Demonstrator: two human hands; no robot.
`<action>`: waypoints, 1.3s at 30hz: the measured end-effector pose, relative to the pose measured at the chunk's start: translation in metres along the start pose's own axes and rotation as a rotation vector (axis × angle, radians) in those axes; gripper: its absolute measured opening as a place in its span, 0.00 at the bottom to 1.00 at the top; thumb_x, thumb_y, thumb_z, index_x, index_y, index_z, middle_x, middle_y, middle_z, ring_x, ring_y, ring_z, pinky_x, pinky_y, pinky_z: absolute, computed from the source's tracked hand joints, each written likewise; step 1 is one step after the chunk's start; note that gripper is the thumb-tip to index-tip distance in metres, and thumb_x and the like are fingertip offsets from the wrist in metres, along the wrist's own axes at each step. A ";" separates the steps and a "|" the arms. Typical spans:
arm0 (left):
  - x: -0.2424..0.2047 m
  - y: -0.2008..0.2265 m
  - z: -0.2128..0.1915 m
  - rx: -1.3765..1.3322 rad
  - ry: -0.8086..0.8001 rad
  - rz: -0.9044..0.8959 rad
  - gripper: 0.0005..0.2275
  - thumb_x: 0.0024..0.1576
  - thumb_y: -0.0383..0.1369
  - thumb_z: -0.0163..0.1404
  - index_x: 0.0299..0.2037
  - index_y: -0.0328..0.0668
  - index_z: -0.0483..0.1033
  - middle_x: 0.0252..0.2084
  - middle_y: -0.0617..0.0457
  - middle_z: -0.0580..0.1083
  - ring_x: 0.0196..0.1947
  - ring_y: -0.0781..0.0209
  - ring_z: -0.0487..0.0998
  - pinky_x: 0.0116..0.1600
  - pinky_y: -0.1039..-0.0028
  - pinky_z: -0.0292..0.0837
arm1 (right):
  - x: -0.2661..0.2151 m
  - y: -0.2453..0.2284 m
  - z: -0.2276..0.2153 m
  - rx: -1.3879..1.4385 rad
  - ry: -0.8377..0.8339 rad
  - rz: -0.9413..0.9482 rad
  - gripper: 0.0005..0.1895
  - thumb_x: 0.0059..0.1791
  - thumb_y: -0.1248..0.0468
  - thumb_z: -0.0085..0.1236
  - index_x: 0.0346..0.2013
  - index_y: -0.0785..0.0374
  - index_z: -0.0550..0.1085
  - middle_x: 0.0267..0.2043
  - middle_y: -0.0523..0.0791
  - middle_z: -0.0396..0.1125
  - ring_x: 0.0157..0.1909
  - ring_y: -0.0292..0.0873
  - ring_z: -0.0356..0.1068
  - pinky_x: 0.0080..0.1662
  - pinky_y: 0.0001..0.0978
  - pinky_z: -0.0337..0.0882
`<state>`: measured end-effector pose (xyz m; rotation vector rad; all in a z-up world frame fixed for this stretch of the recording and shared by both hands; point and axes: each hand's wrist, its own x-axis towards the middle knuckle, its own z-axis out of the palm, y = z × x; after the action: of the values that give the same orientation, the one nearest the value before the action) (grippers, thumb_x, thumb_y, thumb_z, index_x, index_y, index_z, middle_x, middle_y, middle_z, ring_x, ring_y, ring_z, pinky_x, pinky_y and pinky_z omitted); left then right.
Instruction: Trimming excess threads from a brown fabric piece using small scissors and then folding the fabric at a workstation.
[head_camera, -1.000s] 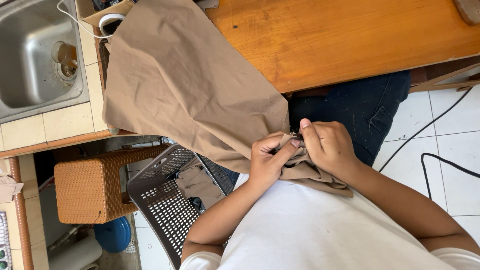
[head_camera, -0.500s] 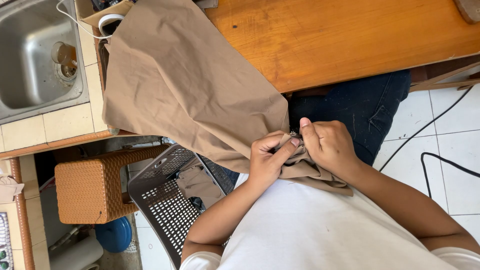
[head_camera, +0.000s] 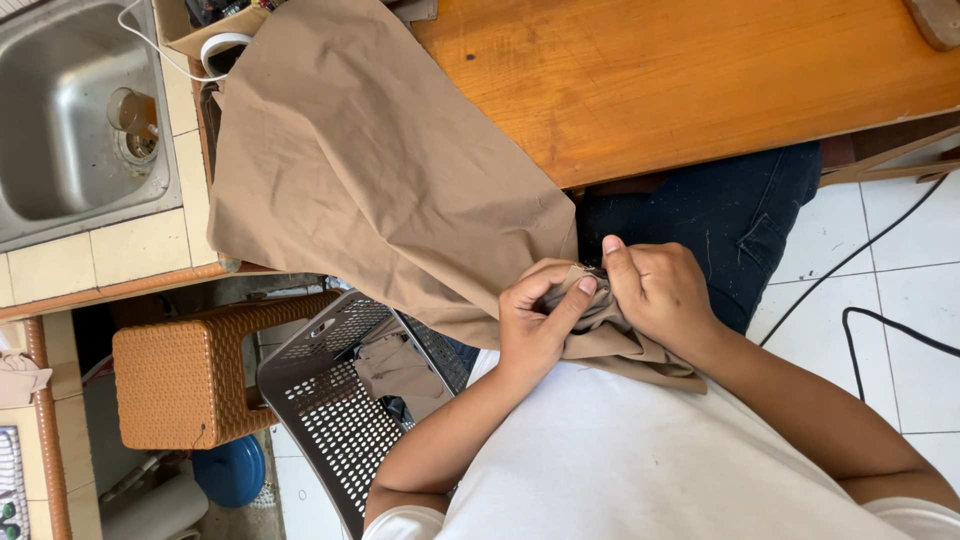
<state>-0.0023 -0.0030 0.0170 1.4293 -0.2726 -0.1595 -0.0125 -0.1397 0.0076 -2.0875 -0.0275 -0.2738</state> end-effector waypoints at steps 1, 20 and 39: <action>0.000 -0.001 0.000 0.000 -0.001 0.000 0.02 0.49 0.26 0.51 0.26 0.36 0.74 0.26 0.50 0.72 0.28 0.69 0.68 0.34 0.79 0.61 | 0.000 0.000 0.000 0.000 0.001 0.000 0.31 0.50 0.65 0.32 -0.01 0.60 0.55 0.01 0.43 0.49 0.05 0.41 0.47 0.11 0.24 0.47; -0.001 -0.009 -0.002 0.005 -0.036 -0.006 0.02 0.46 0.25 0.53 0.23 0.37 0.75 0.23 0.50 0.71 0.25 0.68 0.69 0.33 0.78 0.63 | 0.002 -0.001 0.000 0.061 -0.041 -0.035 0.29 0.49 0.67 0.32 0.00 0.59 0.53 0.01 0.42 0.47 0.04 0.39 0.45 0.11 0.23 0.45; -0.001 -0.008 -0.001 -0.013 -0.067 -0.018 0.02 0.46 0.25 0.53 0.23 0.38 0.75 0.23 0.50 0.71 0.25 0.67 0.69 0.33 0.78 0.63 | 0.001 -0.001 -0.001 0.094 -0.054 -0.023 0.29 0.48 0.67 0.32 -0.01 0.59 0.53 0.00 0.41 0.47 0.04 0.39 0.44 0.11 0.23 0.45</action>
<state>-0.0024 -0.0025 0.0084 1.4160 -0.3130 -0.2236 -0.0123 -0.1403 0.0090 -2.0018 -0.0946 -0.2259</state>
